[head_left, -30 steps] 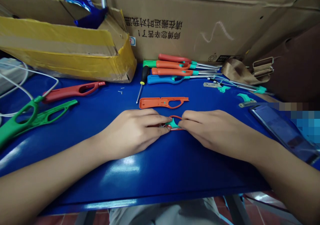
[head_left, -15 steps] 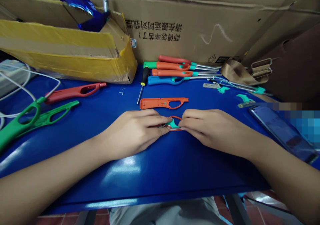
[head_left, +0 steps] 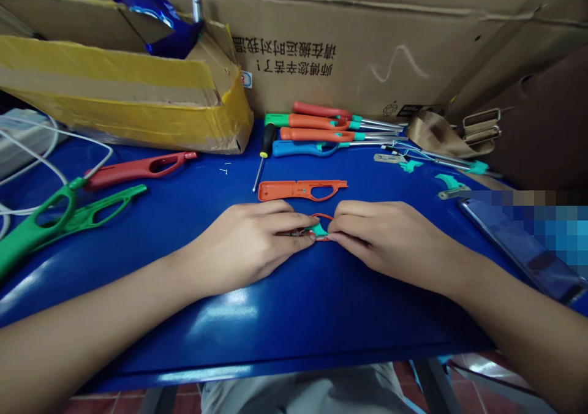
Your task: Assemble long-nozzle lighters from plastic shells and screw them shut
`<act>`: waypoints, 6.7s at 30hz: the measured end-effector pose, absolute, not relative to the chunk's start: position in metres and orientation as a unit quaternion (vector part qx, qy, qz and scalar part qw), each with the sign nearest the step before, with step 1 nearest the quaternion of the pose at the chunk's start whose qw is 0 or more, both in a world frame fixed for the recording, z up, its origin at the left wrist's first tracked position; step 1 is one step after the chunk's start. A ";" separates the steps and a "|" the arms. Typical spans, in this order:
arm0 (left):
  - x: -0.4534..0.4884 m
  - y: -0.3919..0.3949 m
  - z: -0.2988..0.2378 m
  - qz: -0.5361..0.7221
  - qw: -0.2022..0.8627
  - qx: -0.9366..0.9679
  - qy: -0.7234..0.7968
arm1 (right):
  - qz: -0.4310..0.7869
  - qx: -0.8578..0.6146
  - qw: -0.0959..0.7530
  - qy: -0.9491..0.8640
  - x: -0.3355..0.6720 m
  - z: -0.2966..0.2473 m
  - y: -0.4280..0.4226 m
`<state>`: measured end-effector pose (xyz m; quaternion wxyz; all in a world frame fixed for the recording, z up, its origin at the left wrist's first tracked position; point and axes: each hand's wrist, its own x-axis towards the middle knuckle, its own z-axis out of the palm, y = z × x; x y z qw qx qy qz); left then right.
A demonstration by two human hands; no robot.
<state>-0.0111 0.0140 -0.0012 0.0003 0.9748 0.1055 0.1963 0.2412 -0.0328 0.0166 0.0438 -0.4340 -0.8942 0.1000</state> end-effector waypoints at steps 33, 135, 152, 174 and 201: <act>-0.007 0.013 -0.011 0.260 0.147 0.939 0.171 | 0.110 -0.424 0.053 -0.897 0.242 0.017 -0.032; -0.023 0.030 0.000 0.197 0.100 0.952 0.214 | 0.220 -0.465 0.197 -0.835 0.258 0.004 -0.014; -0.024 0.030 0.001 0.200 0.078 0.958 0.192 | 0.198 -0.461 0.174 -0.847 0.260 0.008 -0.017; -0.022 0.030 -0.004 0.204 -0.001 0.963 0.176 | 0.036 -0.402 0.088 -0.911 0.258 0.010 -0.018; -0.027 0.037 0.009 0.246 0.222 0.906 0.262 | -0.003 -0.458 0.115 -0.882 0.266 0.019 -0.018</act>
